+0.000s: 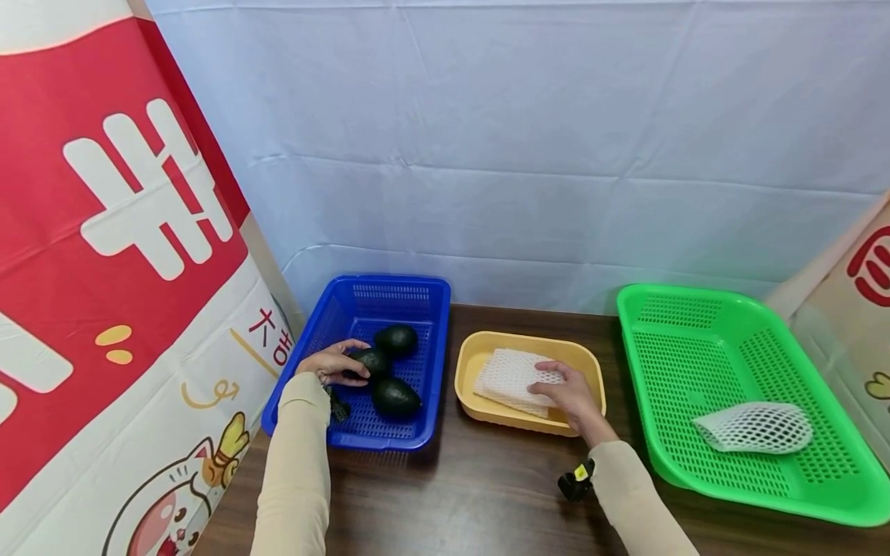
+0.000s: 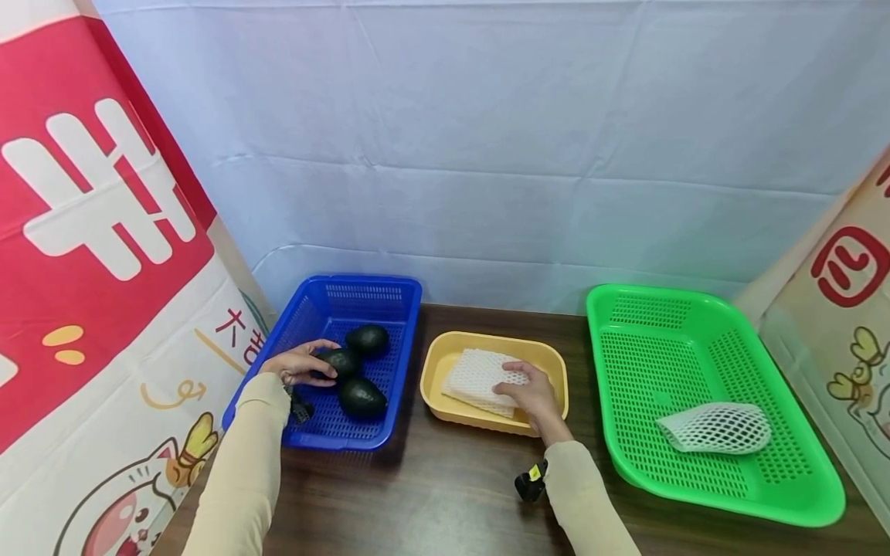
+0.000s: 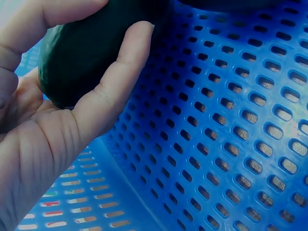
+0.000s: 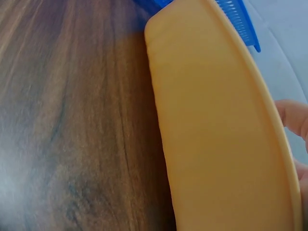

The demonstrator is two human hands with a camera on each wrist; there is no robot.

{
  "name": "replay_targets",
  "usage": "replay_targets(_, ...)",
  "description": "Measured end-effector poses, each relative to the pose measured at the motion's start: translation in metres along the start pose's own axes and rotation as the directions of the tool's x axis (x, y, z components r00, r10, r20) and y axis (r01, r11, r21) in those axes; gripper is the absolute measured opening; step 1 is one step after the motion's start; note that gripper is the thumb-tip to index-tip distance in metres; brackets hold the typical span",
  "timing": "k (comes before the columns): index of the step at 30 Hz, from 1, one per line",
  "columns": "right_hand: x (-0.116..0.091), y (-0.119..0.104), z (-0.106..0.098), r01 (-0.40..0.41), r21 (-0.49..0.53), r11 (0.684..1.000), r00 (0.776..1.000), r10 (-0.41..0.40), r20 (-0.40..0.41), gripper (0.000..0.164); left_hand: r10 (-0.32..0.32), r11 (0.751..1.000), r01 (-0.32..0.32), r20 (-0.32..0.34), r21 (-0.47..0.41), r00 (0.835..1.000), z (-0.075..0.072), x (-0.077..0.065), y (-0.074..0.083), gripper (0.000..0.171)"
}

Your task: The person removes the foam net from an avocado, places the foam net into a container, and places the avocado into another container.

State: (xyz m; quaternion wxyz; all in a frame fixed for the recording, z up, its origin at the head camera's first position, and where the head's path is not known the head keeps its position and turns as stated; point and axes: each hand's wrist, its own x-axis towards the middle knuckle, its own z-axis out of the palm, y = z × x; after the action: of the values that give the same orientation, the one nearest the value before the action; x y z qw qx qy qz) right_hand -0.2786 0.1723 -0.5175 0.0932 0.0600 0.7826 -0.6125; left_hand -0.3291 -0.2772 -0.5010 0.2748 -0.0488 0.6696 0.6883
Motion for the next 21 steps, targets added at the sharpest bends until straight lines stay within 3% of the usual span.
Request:
replay_targets(8, -0.0002, -0.0007, 0.0038, 0.074, -0.209, 0.975, 0.997, -0.071, 0.019, 0.051, 0.001, 1.000, -0.002, 0.021, 0.011, 1.000, 0.0030, -0.0008, 0.0012, 0.066)
replay_targets(14, 0.0004, 0.0012, 0.0053, 0.074, -0.288, 0.955, 0.997, -0.074, 0.013, 0.051, 0.009, 0.998, -0.012, 0.046, 0.054, 0.999, 0.0007, -0.0015, 0.0018, 0.071)
replay_targets(21, 0.0014, 0.0017, 0.0056, 0.100, -0.354, 0.930, 0.994, -0.107, -0.001, 0.053, 0.022, 0.999, -0.023, 0.005, 0.048, 1.000, 0.0014, -0.0017, 0.0027, 0.063)
